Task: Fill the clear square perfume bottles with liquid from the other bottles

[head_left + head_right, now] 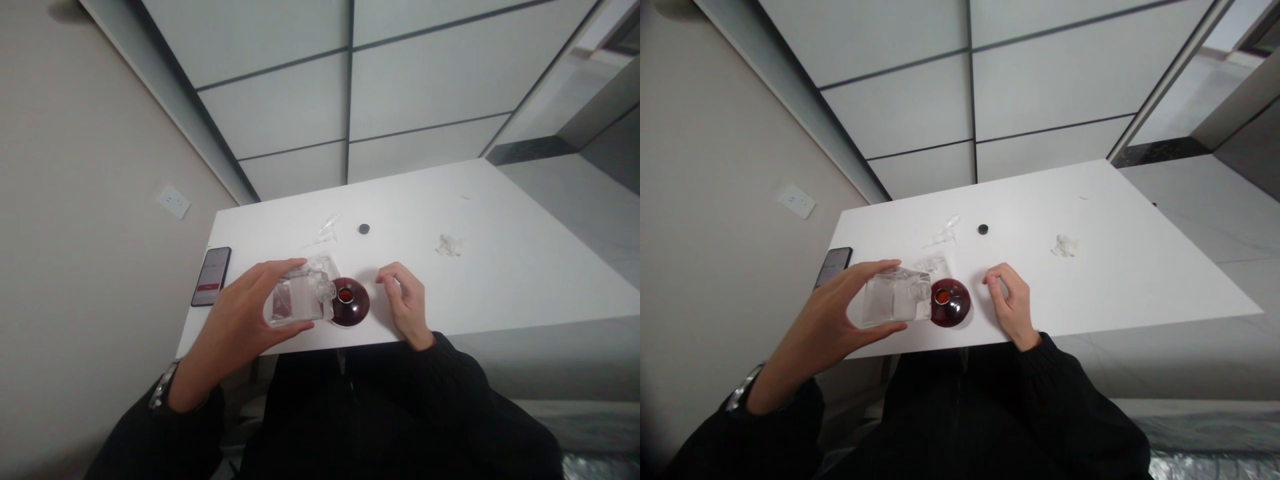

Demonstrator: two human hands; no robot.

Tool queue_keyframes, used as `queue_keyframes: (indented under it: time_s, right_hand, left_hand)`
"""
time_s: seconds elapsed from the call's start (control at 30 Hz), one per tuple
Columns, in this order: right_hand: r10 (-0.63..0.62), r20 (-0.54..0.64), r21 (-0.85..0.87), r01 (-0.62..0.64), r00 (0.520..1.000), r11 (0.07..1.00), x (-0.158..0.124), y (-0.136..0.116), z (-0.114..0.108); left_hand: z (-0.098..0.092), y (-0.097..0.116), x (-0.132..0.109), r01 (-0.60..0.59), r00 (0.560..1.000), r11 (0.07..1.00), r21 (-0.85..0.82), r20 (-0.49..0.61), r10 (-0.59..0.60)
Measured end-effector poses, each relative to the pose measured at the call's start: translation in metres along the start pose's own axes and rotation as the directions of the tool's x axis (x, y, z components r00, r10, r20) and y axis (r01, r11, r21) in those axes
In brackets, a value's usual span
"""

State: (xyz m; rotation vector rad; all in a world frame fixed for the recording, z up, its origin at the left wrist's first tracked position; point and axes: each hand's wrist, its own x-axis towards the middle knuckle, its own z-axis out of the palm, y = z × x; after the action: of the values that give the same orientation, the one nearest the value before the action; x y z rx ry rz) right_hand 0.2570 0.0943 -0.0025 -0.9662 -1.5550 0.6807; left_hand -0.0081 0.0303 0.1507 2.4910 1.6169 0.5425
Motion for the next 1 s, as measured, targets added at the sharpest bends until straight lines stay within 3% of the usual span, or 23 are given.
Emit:
queue_keyframes:
  time_s: [0.3, 0.63, 1.0]
  right_hand:
    - [0.009, 0.005, 0.0, -0.009, 1.0, 1.0, 0.001, -0.001, 0.0]
    - [0.014, 0.002, -0.006, -0.014, 1.0, 1.0, 0.001, -0.002, 0.0]
    - [0.004, 0.006, -0.004, -0.004, 1.0, 1.0, 0.002, -0.003, -0.001]
  left_hand:
    - [-0.009, 0.005, 0.005, -0.042, 0.999, 0.999, 0.031, 0.009, 0.042]
    - [-0.015, 0.008, 0.011, -0.011, 0.998, 0.998, 0.058, 0.067, 0.007]
    - [-0.019, 0.009, 0.014, -0.077, 0.995, 0.991, 0.11, 0.074, 0.069]
